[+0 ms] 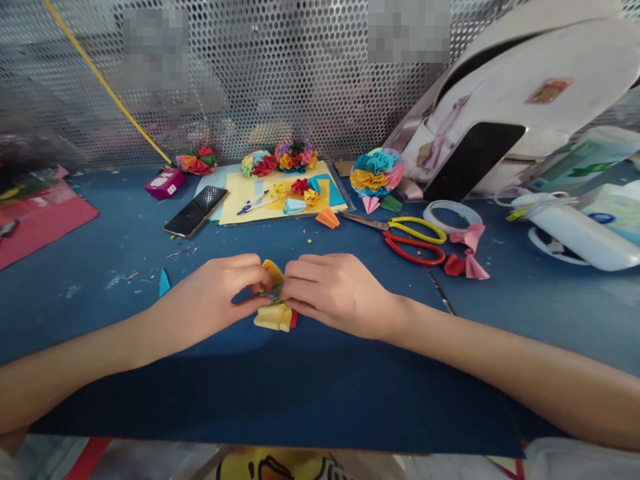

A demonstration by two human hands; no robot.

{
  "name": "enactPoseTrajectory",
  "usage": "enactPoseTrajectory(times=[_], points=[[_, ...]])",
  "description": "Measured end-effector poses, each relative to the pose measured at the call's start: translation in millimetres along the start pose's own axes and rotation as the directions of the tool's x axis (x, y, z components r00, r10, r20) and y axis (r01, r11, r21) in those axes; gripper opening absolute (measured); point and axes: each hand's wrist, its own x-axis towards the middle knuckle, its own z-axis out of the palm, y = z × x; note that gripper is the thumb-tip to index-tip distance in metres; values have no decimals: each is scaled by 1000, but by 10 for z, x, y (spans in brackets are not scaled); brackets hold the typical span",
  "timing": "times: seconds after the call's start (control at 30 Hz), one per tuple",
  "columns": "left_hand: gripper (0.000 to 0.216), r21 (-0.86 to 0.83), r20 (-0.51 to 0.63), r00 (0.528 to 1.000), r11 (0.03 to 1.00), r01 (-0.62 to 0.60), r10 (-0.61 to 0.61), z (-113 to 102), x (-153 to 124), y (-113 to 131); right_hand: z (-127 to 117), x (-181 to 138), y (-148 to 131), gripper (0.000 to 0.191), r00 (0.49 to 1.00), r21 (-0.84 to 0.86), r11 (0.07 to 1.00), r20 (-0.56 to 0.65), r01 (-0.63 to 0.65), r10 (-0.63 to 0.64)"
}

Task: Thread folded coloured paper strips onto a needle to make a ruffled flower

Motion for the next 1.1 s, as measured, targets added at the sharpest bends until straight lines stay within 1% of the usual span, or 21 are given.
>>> enactPoseTrajectory(times=[0.1, 0.2, 0.33, 0.47, 0.6, 0.7, 0.87, 0.93, 1.03, 1.1], points=[[8, -3, 7, 1000, 1000, -9, 9, 3, -1, -2, 17, -9, 9, 23, 1000, 2, 1000, 0, 2, -2], [12, -10, 15, 1000, 1000, -9, 9, 2, -5, -1, 31, -13, 16, 23, 1000, -4, 1000, -23, 3, -3], [17, 29, 28, 1000, 1000, 6, -7, 21, 5, 5, 46, -13, 16, 25, 999, -13, 1000, -38, -13, 12], [12, 94, 26, 1000, 996, 11, -14, 57, 17, 19, 58, -10, 9, 25, 999, -27, 1000, -47, -14, 13], [7, 102, 27, 999, 995, 15, -18, 69, 16, 26, 60, -15, 15, 24, 998, -40, 999, -51, -33, 31], [4, 105, 21, 999, 994, 24, -26, 70, 12, 16, 45, -17, 61, 20, 997, -9, 998, -34, -65, 64], [7, 97, 22, 999, 995, 23, -25, 92, 18, -26, 49, -14, 155, 10, 985, 126, 977, 57, -171, 165], [7, 87, 21, 999, 996, 28, -30, 105, 28, -41, 77, -15, 161, 9, 984, 155, 972, 39, -176, 172], [6, 80, 4, 1000, 997, 22, -22, 119, 40, -51, 121, -15, 137, 11, 986, 154, 974, -20, -163, 168], [4, 86, -6, 1000, 996, 15, -15, 120, 45, -46, 138, -12, 115, 12, 984, 152, 974, -38, -169, 176]])
